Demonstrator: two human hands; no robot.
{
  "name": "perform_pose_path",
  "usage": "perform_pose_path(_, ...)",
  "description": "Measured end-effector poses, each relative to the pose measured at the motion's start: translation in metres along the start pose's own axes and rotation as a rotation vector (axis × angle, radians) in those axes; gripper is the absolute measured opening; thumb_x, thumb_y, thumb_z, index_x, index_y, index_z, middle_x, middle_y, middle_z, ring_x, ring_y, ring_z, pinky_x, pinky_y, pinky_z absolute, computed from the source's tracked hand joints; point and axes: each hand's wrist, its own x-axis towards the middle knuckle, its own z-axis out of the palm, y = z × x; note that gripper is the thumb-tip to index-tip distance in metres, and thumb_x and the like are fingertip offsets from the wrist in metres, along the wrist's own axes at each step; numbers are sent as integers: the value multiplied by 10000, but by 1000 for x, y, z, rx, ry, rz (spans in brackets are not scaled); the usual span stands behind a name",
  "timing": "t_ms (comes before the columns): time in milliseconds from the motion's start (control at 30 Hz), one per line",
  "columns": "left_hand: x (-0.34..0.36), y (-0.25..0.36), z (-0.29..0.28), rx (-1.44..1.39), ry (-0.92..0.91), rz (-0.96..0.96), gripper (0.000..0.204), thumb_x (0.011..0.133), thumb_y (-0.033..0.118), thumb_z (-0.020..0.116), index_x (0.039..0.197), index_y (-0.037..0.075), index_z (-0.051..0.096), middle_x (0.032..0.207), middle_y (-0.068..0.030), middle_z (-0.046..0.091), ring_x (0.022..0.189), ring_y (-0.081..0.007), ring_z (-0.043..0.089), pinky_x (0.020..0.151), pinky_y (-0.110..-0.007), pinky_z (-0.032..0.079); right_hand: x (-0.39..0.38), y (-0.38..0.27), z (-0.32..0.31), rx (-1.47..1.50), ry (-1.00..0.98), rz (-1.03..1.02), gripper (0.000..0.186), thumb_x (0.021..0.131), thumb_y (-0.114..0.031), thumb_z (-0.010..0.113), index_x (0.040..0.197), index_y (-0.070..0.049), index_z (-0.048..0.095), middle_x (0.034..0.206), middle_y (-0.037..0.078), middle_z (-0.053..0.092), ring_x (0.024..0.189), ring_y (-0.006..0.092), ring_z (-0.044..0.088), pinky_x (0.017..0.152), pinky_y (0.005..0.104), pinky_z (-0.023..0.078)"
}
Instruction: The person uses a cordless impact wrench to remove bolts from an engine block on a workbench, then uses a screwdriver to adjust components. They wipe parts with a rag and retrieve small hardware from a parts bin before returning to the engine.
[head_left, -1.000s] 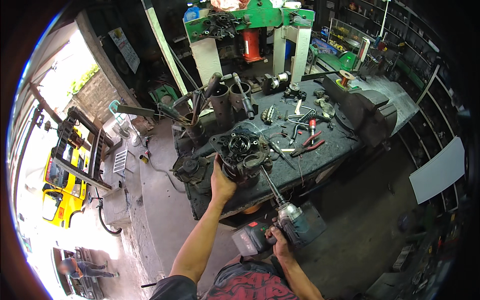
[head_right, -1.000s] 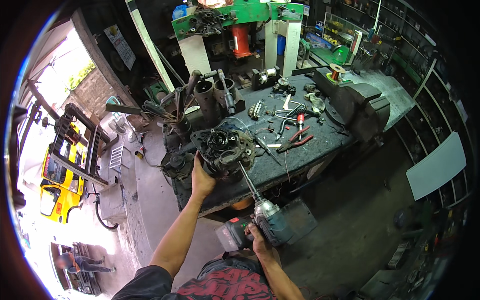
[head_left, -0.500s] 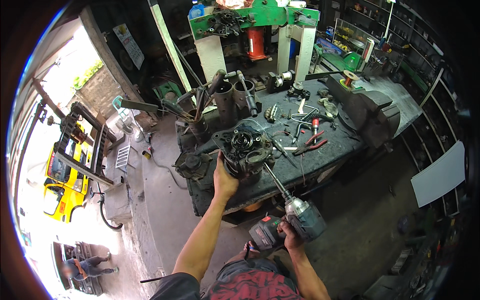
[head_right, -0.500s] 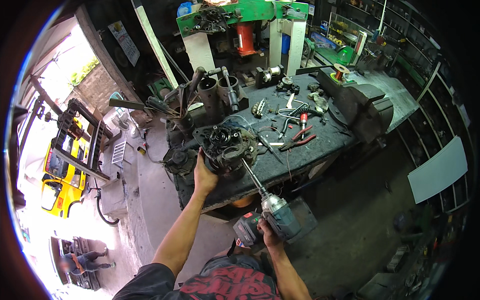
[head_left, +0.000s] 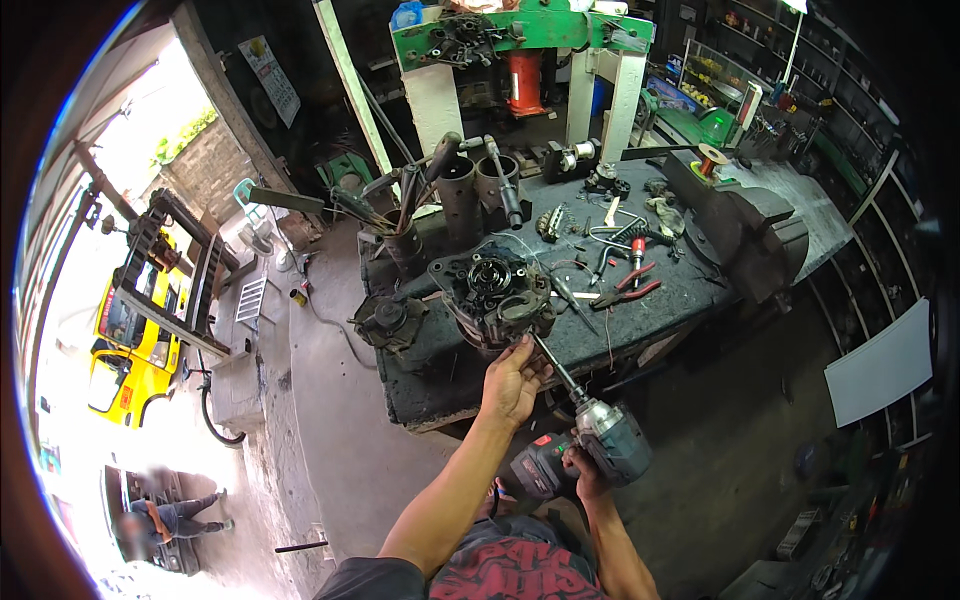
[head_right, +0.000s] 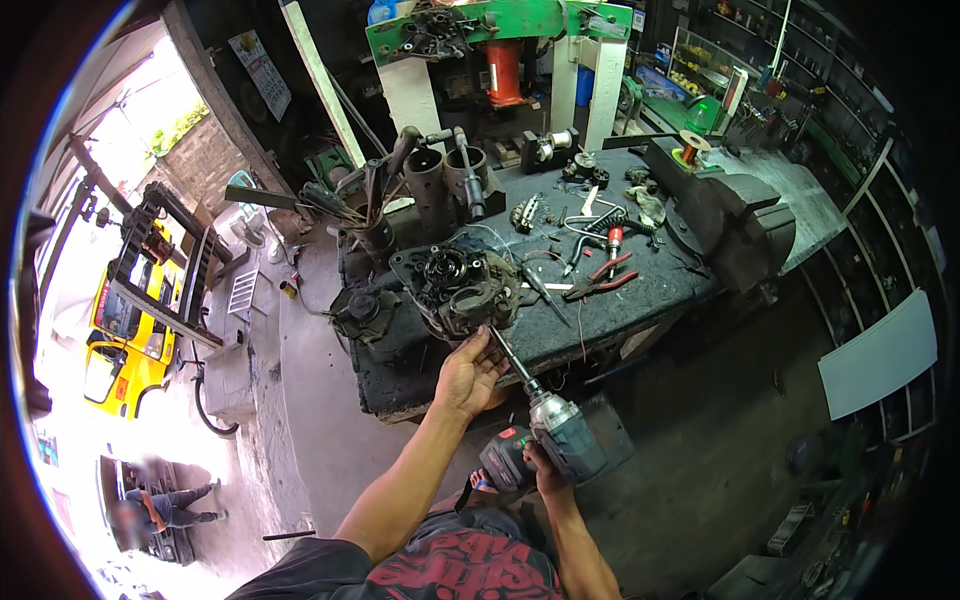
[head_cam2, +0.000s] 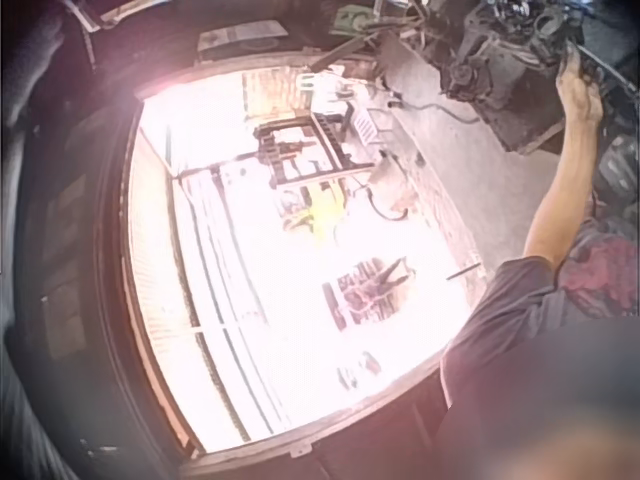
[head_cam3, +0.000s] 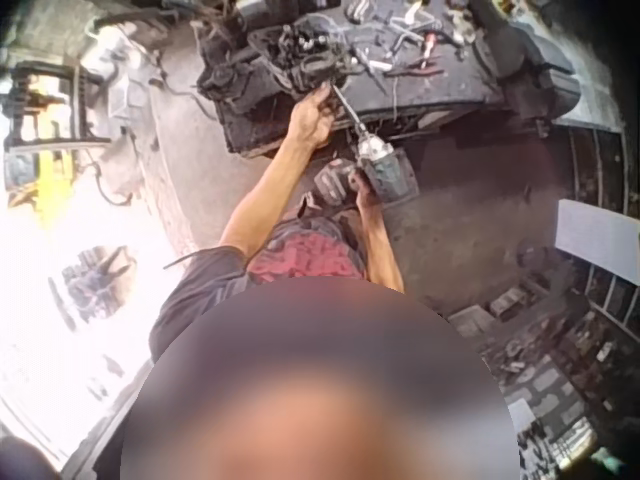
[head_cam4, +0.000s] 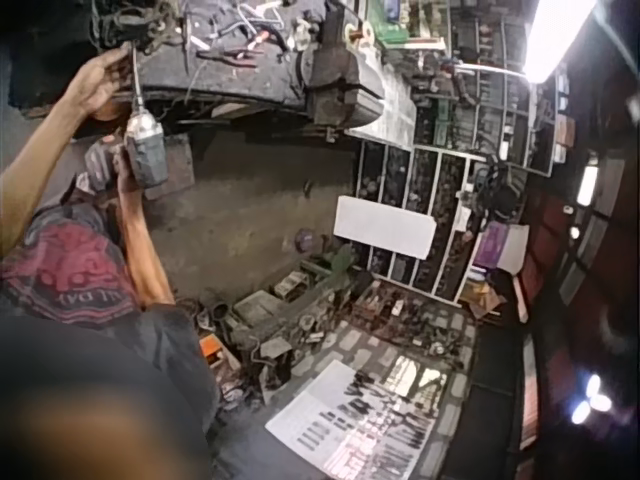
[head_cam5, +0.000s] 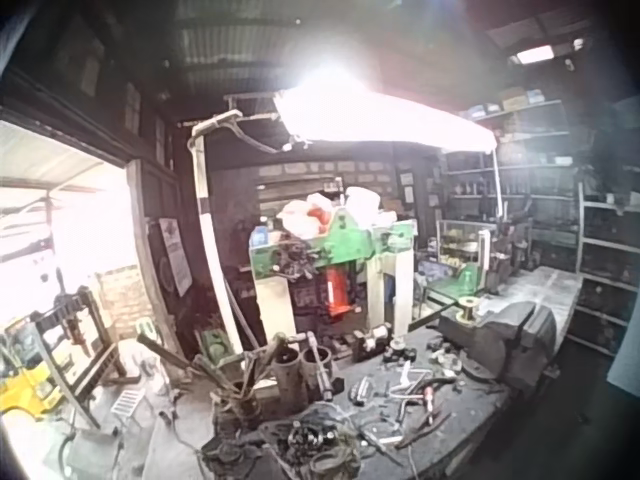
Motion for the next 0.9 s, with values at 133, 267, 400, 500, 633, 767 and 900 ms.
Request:
perform_pose_path(133, 12, -3, -1, -89, -8, 7, 148, 1045, 151, 583, 1150, 66, 644, 1091, -107, 689, 1052, -257, 647, 975, -444, 515, -5, -4, -3, -21, 1, 20, 229, 964, -232, 663, 1054, -22, 651, 779, 21, 614, 740, 129, 579, 705, 296, 470)
perform_pose_path(267, 29, 0, -17, -165, 53, 93, 164, 990, 25, 601, 1149, 19, 639, 1087, -113, 701, 995, -257, 678, 893, -437, 567, -11, -1, -9, 90, 32, 22, 229, 938, -229, 674, 1048, -29, 649, 802, 21, 621, 744, 128, 585, 698, 294, 481)
perform_pose_path(400, 16, 12, -59, 119, -11, 57, 173, 996, 29, 609, 1158, -18, 650, 1051, -125, 711, 952, -251, 704, 848, -393, 596, -20, -4, -24, 134, 79, 55, 453, 864, -121, 681, 1265, 45, 550, 782, 52, 602, 696, 156, 576, 668, 310, 488)
perform_pose_path(500, -9, 16, -100, 230, 63, 43, 217, 997, 61, 637, 1194, -31, 647, 1021, -117, 714, 909, -225, 708, 807, -342, 594, -29, -11, -38, 121, 163, 99, 456, 855, -112, 684, 1258, 52, 545, 772, 58, 616, 702, 159, 593, 686, 315, 500)
perform_pose_path(633, -31, 18, -149, 363, 329, 104, 251, 980, 94, 681, 1194, -35, 659, 982, -97, 715, 875, -187, 699, 764, -313, 581, -32, -16, -47, 106, 160, 46, 463, 849, -120, 694, 1250, 57, 546, 772, 61, 611, 692, 160, 590, 691, 324, 507)
perform_pose_path(767, -33, 15, -167, 588, 424, 196, 274, 975, 103, 688, 1207, -42, 668, 961, -85, 723, 830, -175, 697, 735, -306, 574, -31, -18, -48, 97, 123, 61, 468, 849, -123, 690, 1255, 57, 541, 786, 61, 612, 691, 160, 588, 692, 320, 507)
perform_pose_path(900, -14, -7, -139, 1191, 358, 474, 357, 936, 148, 720, 1264, 15, 674, 961, -101, 743, 777, -224, 709, 716, -346, 575, -32, -23, -46, 68, 78, 74, 472, 850, -130, 698, 1255, 56, 541, 795, 56, 620, 697, 162, 596, 694, 318, 512)
